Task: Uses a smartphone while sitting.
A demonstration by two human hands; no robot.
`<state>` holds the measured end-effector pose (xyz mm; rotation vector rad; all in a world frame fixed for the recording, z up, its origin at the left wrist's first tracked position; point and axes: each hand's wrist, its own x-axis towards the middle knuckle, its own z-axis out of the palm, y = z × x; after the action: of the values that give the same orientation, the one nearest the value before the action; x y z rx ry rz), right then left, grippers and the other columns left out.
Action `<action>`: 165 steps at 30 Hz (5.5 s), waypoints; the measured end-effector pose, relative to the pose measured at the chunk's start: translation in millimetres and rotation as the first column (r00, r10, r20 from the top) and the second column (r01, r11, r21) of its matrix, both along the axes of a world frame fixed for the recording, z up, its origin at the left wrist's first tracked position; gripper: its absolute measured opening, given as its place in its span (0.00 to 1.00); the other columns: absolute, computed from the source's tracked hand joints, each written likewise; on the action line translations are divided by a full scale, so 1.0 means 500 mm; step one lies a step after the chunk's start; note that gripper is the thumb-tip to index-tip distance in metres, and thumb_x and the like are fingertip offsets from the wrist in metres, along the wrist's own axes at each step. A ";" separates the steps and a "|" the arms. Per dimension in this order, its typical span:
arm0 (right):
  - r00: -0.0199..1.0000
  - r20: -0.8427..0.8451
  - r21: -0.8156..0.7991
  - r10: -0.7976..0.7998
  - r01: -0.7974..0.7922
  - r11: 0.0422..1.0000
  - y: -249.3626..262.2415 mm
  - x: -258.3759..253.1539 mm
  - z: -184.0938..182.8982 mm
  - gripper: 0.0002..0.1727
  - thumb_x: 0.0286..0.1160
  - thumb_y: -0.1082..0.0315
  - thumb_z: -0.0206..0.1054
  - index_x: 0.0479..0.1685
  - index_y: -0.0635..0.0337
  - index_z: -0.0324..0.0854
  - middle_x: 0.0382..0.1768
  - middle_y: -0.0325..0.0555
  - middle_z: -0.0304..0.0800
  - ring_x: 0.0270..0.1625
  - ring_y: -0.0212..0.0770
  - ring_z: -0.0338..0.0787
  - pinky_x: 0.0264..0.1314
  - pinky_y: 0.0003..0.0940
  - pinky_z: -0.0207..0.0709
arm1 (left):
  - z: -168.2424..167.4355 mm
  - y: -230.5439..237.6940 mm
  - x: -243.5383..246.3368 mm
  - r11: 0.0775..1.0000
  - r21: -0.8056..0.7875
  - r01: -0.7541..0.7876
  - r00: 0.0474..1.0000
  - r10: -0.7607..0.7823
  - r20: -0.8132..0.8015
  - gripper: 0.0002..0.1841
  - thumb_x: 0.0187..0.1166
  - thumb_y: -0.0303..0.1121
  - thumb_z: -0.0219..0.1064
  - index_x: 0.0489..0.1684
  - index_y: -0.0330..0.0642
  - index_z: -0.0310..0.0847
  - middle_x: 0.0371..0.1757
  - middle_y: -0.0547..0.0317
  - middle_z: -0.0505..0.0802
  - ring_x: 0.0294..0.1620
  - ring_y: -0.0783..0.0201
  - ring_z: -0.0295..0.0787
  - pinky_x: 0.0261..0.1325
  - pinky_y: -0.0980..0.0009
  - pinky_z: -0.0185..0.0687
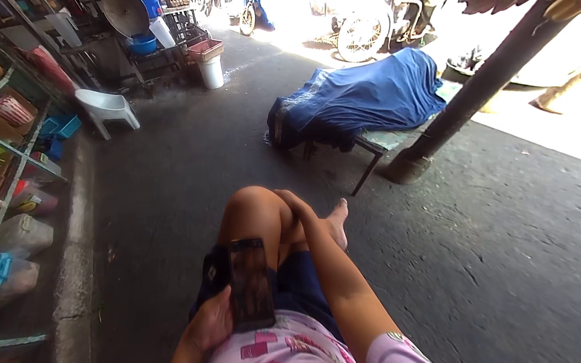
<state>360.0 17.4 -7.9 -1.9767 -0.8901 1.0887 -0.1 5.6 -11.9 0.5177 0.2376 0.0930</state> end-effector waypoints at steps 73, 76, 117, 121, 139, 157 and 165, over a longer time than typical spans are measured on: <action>0.997 0.040 0.012 0.060 -0.060 0.998 0.006 0.002 0.003 0.26 0.94 0.60 0.43 0.60 0.72 0.82 0.62 0.66 0.84 0.67 0.55 0.83 0.72 0.54 0.71 | 0.004 0.002 -0.002 1.000 0.005 0.004 1.000 -0.004 -0.023 0.23 0.77 0.53 0.69 0.63 0.48 0.87 0.60 0.53 0.94 0.64 0.61 0.91 0.73 0.63 0.82; 0.999 0.030 0.006 0.043 -0.043 0.999 0.005 0.000 0.004 0.26 0.94 0.59 0.43 0.59 0.72 0.82 0.62 0.65 0.85 0.67 0.54 0.83 0.72 0.55 0.70 | 0.004 0.001 -0.002 1.000 0.017 -0.006 0.999 0.007 -0.040 0.24 0.77 0.53 0.70 0.63 0.48 0.86 0.60 0.53 0.94 0.64 0.61 0.91 0.73 0.62 0.82; 0.998 0.032 0.054 0.046 -0.048 0.997 0.012 0.012 -0.025 0.26 0.93 0.58 0.43 0.58 0.70 0.83 0.61 0.64 0.85 0.66 0.54 0.84 0.71 0.55 0.71 | -0.001 0.001 -0.004 1.000 -0.002 -0.010 1.000 0.010 -0.024 0.24 0.78 0.52 0.69 0.64 0.46 0.85 0.61 0.51 0.94 0.66 0.60 0.90 0.74 0.61 0.81; 0.998 0.038 0.045 0.053 -0.055 0.997 0.012 0.011 -0.022 0.26 0.94 0.58 0.43 0.58 0.71 0.83 0.61 0.65 0.85 0.67 0.54 0.84 0.71 0.55 0.71 | 0.000 0.000 -0.003 1.000 0.002 -0.013 1.000 0.013 -0.027 0.24 0.77 0.52 0.69 0.64 0.47 0.85 0.61 0.52 0.94 0.66 0.60 0.90 0.74 0.62 0.81; 1.000 0.000 0.054 0.030 -0.030 0.998 0.013 0.012 -0.023 0.26 0.93 0.58 0.45 0.58 0.71 0.83 0.60 0.64 0.85 0.66 0.54 0.84 0.70 0.55 0.71 | 0.002 0.001 -0.002 0.999 0.033 -0.002 0.999 0.003 -0.034 0.24 0.78 0.53 0.68 0.65 0.48 0.85 0.61 0.52 0.94 0.65 0.60 0.90 0.74 0.62 0.81; 0.964 0.224 -0.085 0.142 -0.125 0.988 -0.041 -0.089 0.153 0.21 0.93 0.70 0.46 0.70 0.80 0.72 0.72 0.70 0.77 0.78 0.54 0.77 0.82 0.46 0.63 | 0.003 0.002 -0.003 1.000 0.029 -0.002 0.999 0.003 -0.033 0.24 0.79 0.53 0.67 0.65 0.47 0.85 0.61 0.52 0.94 0.65 0.60 0.91 0.74 0.62 0.81; 0.991 0.129 -0.217 0.035 -0.007 0.976 -0.032 -0.126 0.240 0.23 0.93 0.69 0.41 0.70 0.78 0.73 0.75 0.64 0.77 0.79 0.45 0.75 0.84 0.37 0.59 | 0.003 0.001 -0.003 1.000 0.017 -0.001 1.000 0.001 -0.032 0.25 0.78 0.53 0.68 0.65 0.46 0.86 0.60 0.51 0.94 0.64 0.60 0.91 0.74 0.63 0.81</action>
<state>297.1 1.6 112.1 -2.2457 -0.8946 1.1169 -1.6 6.0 -10.5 0.5366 0.2681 0.0880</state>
